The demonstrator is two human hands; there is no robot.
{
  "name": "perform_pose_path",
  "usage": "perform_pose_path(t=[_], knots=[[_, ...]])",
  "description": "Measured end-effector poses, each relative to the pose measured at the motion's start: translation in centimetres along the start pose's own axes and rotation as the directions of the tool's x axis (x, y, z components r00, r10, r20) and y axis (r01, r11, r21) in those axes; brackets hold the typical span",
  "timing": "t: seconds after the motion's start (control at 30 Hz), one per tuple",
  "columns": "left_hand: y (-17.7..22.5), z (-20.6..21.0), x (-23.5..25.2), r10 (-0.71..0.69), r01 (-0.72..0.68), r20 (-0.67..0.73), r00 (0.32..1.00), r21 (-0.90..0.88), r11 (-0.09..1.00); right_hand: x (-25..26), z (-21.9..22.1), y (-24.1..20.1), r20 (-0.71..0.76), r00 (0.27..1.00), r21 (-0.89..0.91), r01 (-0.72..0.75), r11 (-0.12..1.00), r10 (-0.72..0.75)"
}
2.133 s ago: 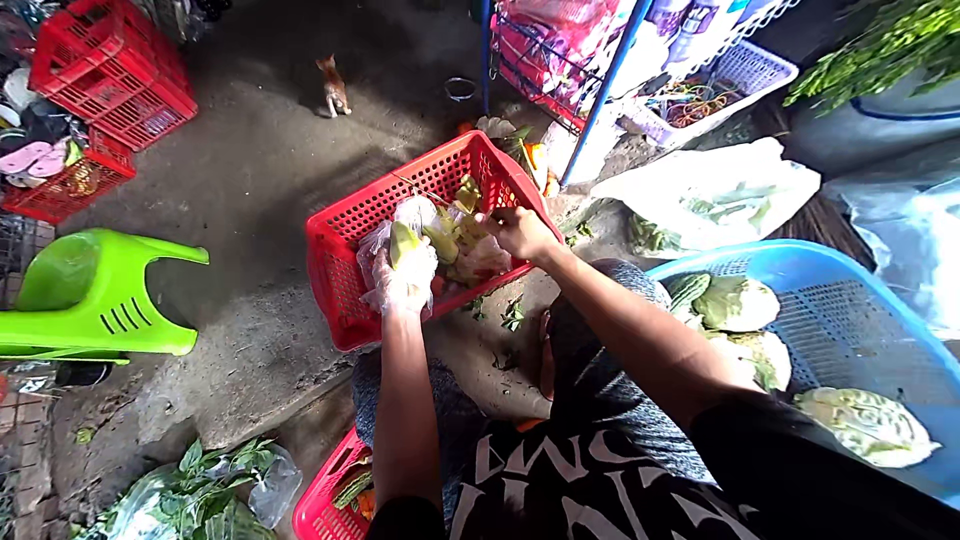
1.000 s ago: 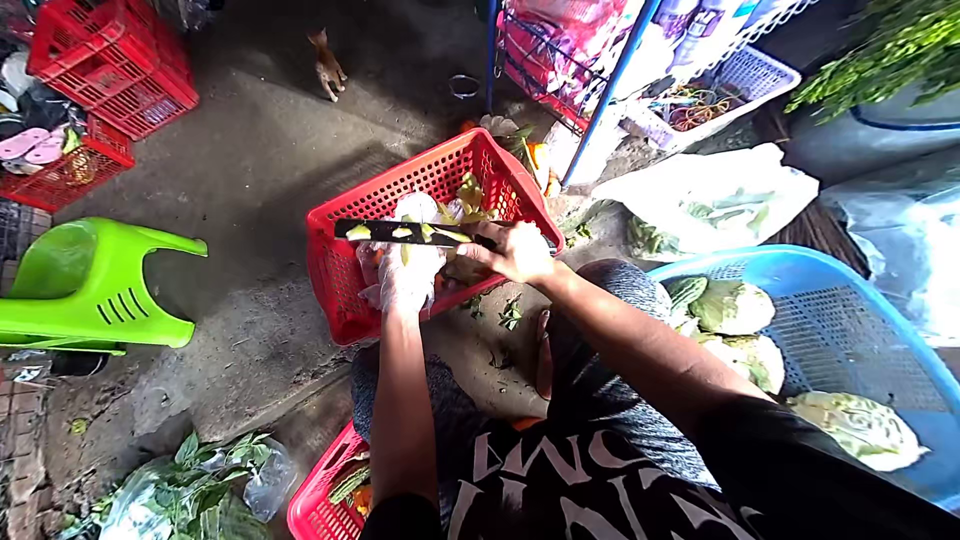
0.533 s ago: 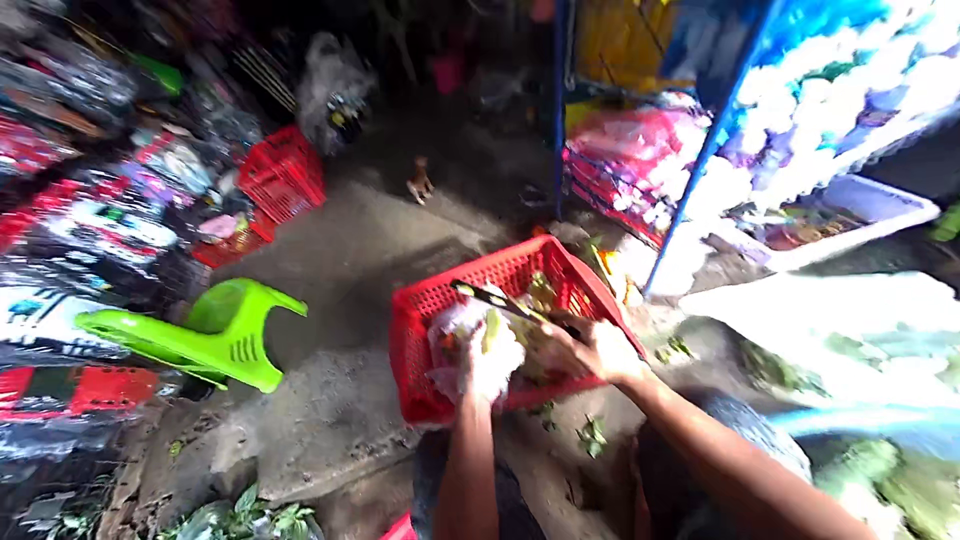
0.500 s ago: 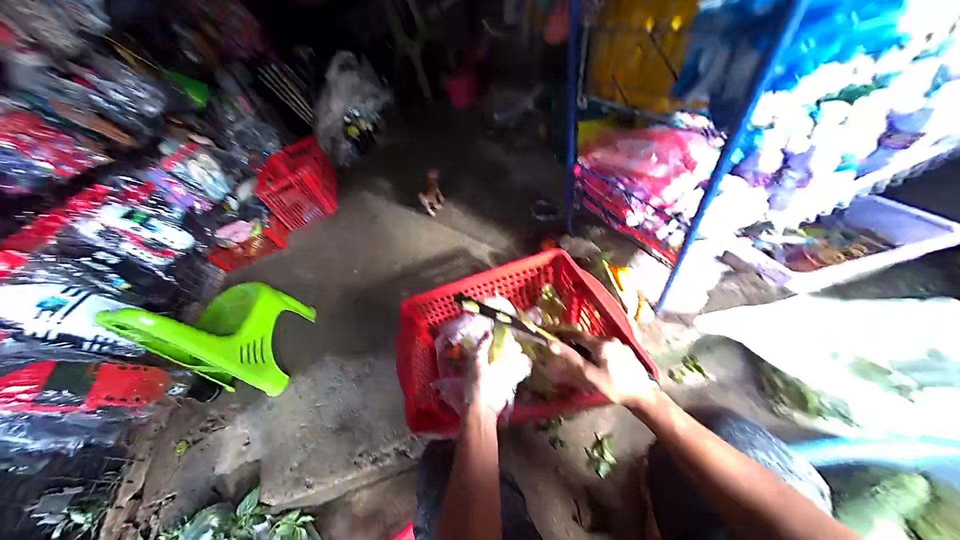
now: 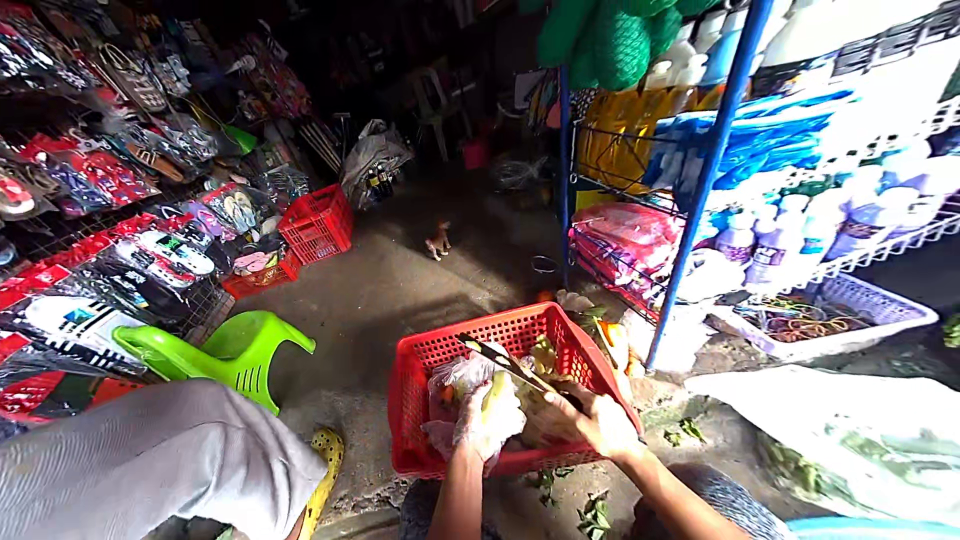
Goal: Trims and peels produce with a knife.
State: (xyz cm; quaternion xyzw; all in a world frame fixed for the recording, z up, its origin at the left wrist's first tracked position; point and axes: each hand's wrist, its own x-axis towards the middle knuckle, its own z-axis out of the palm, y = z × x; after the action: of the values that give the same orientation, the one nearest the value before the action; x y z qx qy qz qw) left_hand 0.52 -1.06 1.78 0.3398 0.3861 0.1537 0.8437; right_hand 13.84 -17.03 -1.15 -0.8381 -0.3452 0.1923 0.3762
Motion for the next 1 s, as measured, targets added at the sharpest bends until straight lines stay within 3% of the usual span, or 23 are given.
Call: perform_pose_path(t=[0.1,0.23,0.33,0.43,0.5,0.6,0.67,0.77,0.87,0.93,1.0], knots=[[-0.4,-0.3,0.6,0.123,-0.122,0.021,0.992,-0.037,0.992,-2.3,0.7,-0.6,-0.101,0.966,-0.006,0.239,0.971,-0.238],[-1.0,-2.4,2.4,0.294,-0.286,0.161,0.942,-0.07,0.956,-3.3,2.6,-0.8,-0.242,0.836,-0.102,0.483,0.869,-0.493],[-1.0,-1.7,1.8,0.239,-0.232,0.081,0.968,-0.085,0.969,-2.8,3.2,-0.3,-0.297,0.775,-0.161,0.536,0.829,-0.558],[-0.8,-1.3,0.9,0.196,-0.194,0.034,0.98,-0.071,0.978,-2.2,3.2,-0.1,-0.279,0.764,-0.196,0.548,0.813,-0.582],[-0.6,-0.9,0.5,0.159,-0.158,0.012,0.987,-0.042,0.986,-1.5,3.1,0.4,-0.264,0.812,-0.171,0.492,0.854,-0.521],[-0.2,-0.4,0.6,0.067,-0.065,0.067,0.995,-0.034,0.997,0.4,1.8,1.8,-0.138,0.981,-0.056,0.128,0.99,-0.135],[0.1,-0.5,1.0,0.043,-0.036,0.097,0.994,-0.073,0.997,0.9,1.1,2.1,-0.141,0.99,-0.005,0.027,1.0,-0.027],[0.2,-0.4,1.4,0.082,-0.085,-0.03,0.996,-0.121,0.989,-1.2,1.5,0.3,-0.21,0.94,0.005,0.275,0.962,-0.267],[-1.0,-1.2,1.5,0.179,-0.174,0.012,0.984,-0.18,0.968,-2.4,2.7,-1.4,-0.228,0.812,-0.127,0.523,0.843,-0.538],[-1.1,-1.0,1.4,0.182,-0.176,0.017,0.983,-0.169,0.97,-1.9,3.1,-1.4,-0.225,0.791,-0.172,0.543,0.822,-0.569],[-0.6,-0.4,1.0,0.13,-0.133,-0.04,0.991,-0.083,0.988,-1.0,3.0,-0.6,-0.204,0.838,-0.151,0.485,0.862,-0.507]])
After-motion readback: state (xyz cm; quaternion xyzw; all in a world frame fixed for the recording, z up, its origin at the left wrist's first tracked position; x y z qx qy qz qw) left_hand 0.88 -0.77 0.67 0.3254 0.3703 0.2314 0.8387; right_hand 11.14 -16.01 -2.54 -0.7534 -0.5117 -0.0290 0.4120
